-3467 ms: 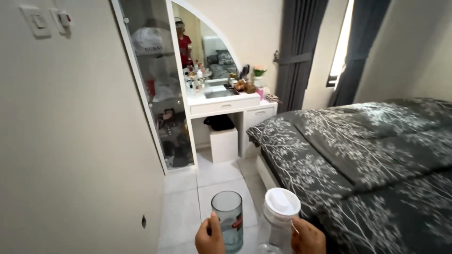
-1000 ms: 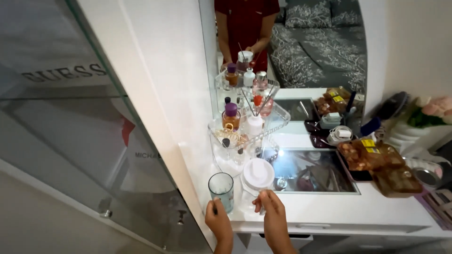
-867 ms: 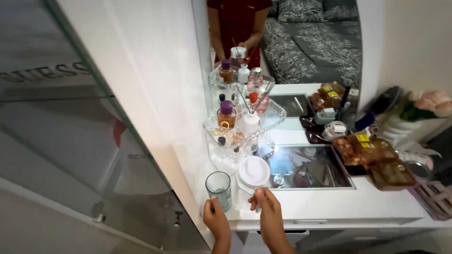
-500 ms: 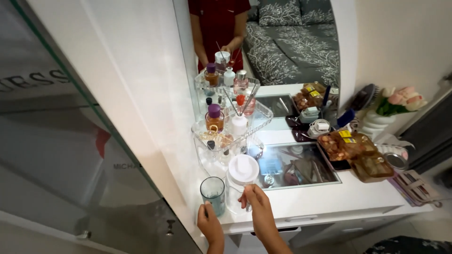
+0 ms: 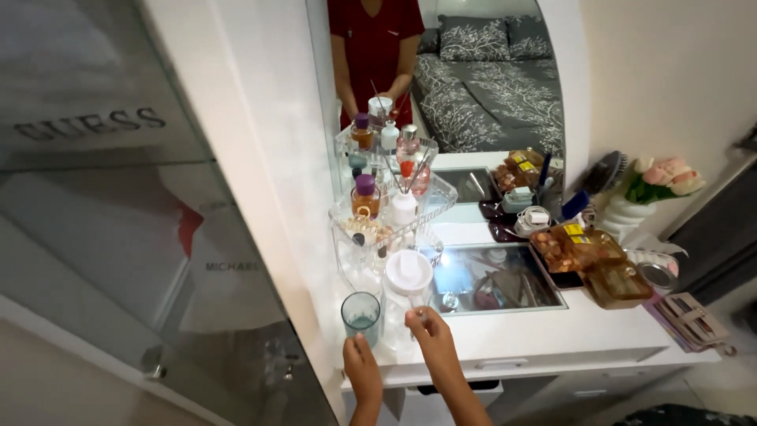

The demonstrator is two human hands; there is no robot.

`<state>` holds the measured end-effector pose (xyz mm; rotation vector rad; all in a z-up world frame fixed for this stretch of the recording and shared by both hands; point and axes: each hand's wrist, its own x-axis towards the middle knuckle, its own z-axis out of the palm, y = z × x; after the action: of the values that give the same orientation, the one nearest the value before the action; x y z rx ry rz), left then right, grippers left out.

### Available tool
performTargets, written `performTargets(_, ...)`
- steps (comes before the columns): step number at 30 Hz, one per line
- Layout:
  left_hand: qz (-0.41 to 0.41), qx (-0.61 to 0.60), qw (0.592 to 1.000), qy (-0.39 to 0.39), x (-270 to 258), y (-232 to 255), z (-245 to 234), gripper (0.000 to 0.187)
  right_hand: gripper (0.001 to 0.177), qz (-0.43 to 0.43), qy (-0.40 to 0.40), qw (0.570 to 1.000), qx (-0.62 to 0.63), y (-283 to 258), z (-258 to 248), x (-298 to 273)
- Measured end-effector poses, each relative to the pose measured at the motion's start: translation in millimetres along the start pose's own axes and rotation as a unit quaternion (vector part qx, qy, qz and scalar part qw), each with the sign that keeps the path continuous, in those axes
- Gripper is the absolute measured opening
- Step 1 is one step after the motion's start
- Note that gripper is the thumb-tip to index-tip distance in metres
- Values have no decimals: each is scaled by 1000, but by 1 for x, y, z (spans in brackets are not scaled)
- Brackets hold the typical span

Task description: The recorder uses a cleaning spray and a cloth to wipe a mirror, shelf items, and a small sink area.

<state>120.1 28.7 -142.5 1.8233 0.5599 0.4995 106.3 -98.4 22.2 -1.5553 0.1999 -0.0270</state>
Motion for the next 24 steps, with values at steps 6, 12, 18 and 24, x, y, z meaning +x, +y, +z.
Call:
performTargets(6, -12, 70, 997, 26, -4, -6, -5, 42, 44, -46, 1, 998, -49, 80, 0, 13)
performTargets(12, -39, 61, 995, 61, -55, -22, 13, 47, 74, 53, -5, 997, -47, 67, -6, -4)
performTargets(18, -54, 49, 976, -203, -88, 24, 9, 41, 68, 81, 48, 996, 2, 52, -20, -21)
performTargets(24, -5, -33, 954, -297, -92, 67, 5, 34, 63, 103, 116, 987, 33, 45, -46, -46)
